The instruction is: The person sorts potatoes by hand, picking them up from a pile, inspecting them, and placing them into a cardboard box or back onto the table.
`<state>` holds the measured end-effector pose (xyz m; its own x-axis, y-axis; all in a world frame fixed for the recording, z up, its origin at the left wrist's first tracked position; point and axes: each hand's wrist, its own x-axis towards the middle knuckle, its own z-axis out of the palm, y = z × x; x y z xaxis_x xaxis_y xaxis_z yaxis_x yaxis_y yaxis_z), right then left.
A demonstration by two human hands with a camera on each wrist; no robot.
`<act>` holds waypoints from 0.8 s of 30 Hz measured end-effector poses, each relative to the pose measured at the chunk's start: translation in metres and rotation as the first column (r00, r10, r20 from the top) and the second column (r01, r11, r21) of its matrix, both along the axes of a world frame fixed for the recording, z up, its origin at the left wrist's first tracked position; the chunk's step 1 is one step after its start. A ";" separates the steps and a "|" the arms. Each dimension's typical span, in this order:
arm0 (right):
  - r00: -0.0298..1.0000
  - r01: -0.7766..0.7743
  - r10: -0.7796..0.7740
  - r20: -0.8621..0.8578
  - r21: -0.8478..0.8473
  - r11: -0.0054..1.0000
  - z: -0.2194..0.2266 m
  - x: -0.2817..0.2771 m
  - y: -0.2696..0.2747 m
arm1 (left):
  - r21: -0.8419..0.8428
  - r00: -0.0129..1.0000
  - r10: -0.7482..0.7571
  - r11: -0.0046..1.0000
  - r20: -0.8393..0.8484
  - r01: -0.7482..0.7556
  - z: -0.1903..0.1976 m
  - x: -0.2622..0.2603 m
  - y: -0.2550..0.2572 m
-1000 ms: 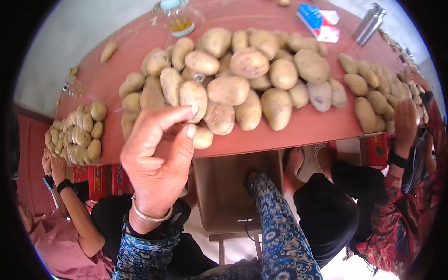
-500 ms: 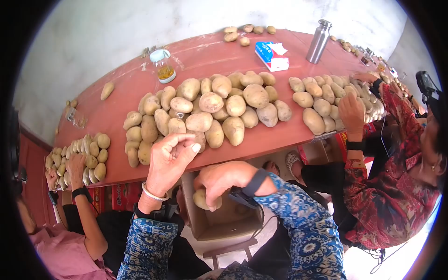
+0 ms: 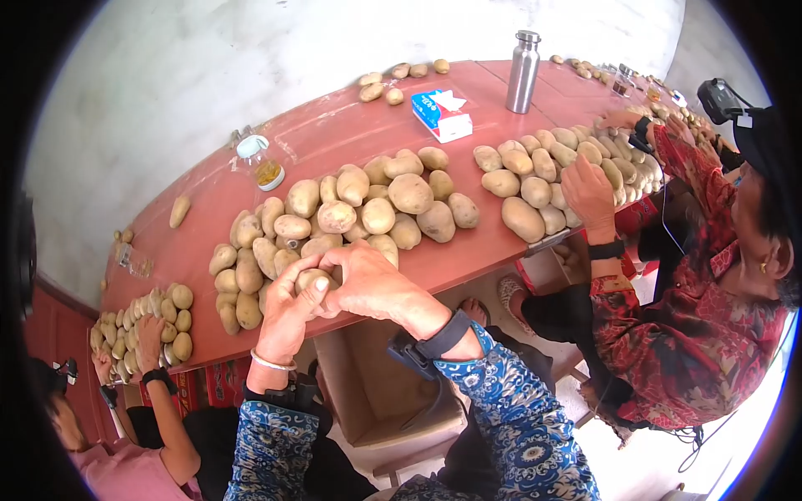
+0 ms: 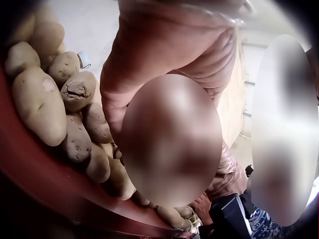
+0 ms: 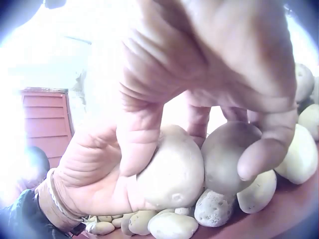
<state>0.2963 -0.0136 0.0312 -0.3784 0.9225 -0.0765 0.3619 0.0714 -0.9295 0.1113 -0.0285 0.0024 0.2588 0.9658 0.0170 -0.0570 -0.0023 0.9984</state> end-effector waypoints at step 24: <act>0.374 0.876 -0.823 -0.428 -0.127 0.465 -0.025 0.128 0.084 | -0.122 0.943 -0.001 0.992 0.332 0.044 -0.003 0.016 -0.002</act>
